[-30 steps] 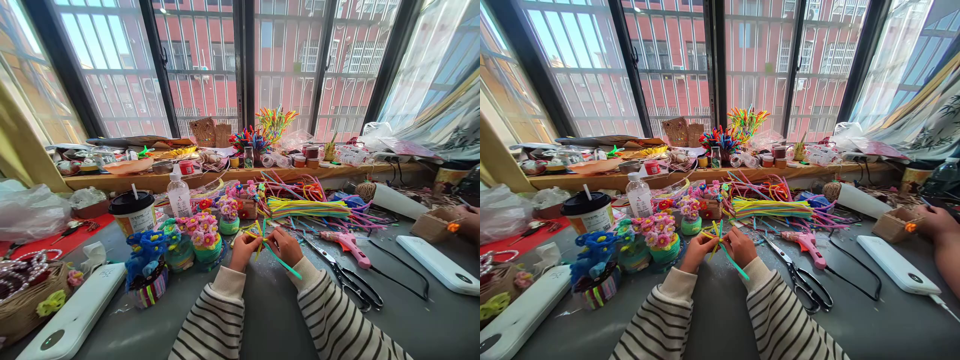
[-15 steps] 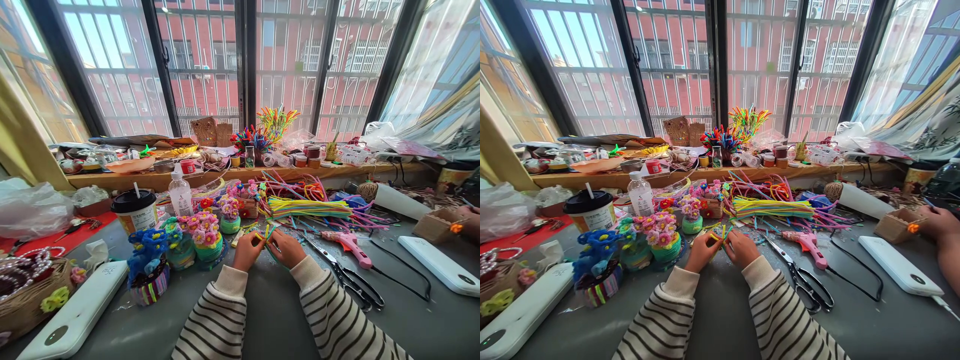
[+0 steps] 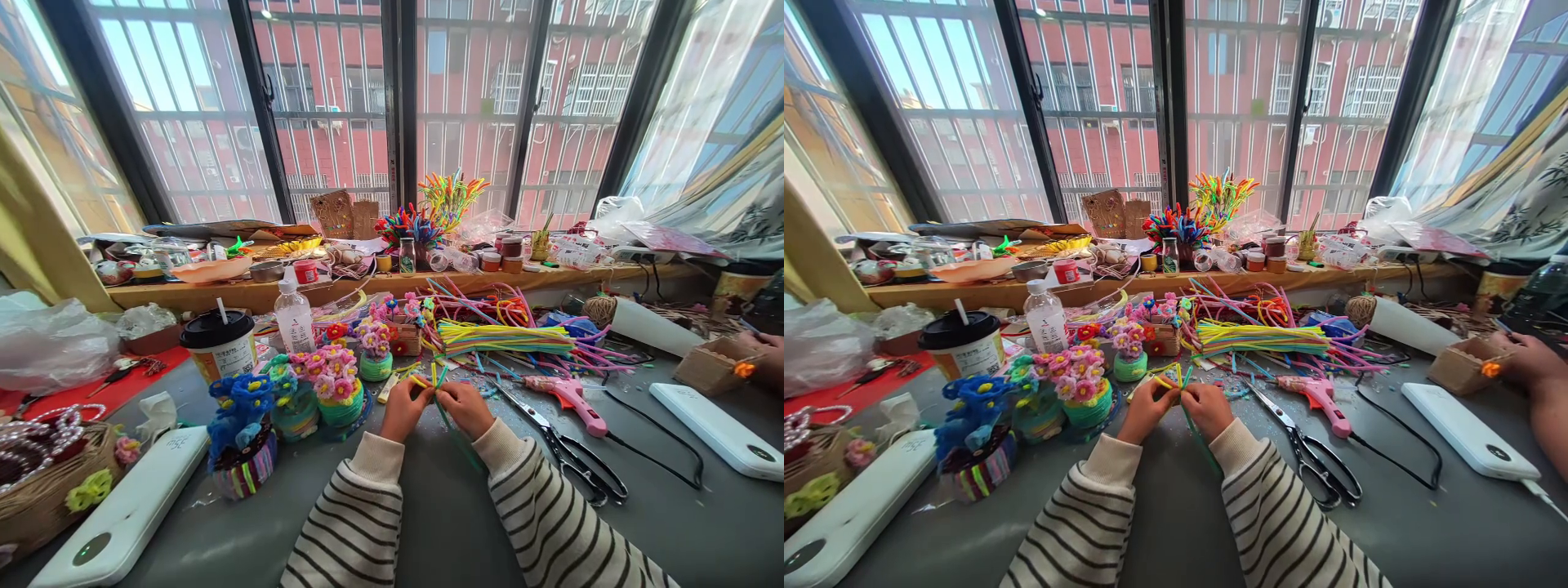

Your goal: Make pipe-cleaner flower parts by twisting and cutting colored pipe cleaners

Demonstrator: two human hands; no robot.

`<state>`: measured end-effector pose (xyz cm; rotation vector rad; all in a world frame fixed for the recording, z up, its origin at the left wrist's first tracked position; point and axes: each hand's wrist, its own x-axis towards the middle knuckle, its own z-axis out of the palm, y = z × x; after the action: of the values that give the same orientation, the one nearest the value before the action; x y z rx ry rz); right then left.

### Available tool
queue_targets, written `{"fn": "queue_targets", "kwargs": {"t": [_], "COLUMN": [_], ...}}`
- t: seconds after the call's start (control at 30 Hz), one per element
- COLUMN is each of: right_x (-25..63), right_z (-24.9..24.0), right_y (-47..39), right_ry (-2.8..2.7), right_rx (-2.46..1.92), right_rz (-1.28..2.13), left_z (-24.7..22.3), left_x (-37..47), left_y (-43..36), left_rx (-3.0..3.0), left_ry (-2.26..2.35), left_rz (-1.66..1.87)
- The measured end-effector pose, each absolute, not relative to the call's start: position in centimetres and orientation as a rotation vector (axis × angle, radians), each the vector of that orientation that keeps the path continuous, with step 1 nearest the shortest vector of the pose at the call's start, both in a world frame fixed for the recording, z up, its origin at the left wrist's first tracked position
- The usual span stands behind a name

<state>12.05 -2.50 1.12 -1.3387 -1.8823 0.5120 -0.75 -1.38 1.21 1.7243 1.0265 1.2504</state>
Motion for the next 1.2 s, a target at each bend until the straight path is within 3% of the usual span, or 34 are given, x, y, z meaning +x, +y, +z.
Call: {"fn": "queue_targets", "kwargs": {"t": [0.17,0.3,0.4,0.57,0.63,0.9,1.2], "right_x": [12.2,12.6,12.9,13.4,13.5,13.6,12.5], "right_z": [0.9,0.9,1.3,2.1,2.1,1.8,1.7], "right_y": [-1.7,-1.6,-1.9,-3.0,-3.3,-3.2,-3.6], "right_ry": [-1.321,-1.202,-1.325,-1.782,-1.948,-2.166,-2.086], "right_rx": [-1.180,-0.981,-1.071,-1.144,-1.127,-1.109,-1.295], "right_rz": [1.678,1.901,1.609,0.390,0.107,-0.262,-0.309], "left_z": [1.4,1.8,2.1,2.2,2.2,2.0,1.3], "left_x": [-0.5,-0.6,-0.7,-0.8,-0.8,-0.9,-0.7], "left_y": [-1.5,-1.7,-1.7,-1.7,-1.7,-1.7,-1.3], "left_rx": [1.722,1.584,1.351,1.099,1.052,1.026,1.267], "left_ry": [1.012,1.008,0.986,0.965,0.958,0.981,0.990], "left_rz": [1.252,1.262,1.210,1.106,1.079,1.050,1.158]}}
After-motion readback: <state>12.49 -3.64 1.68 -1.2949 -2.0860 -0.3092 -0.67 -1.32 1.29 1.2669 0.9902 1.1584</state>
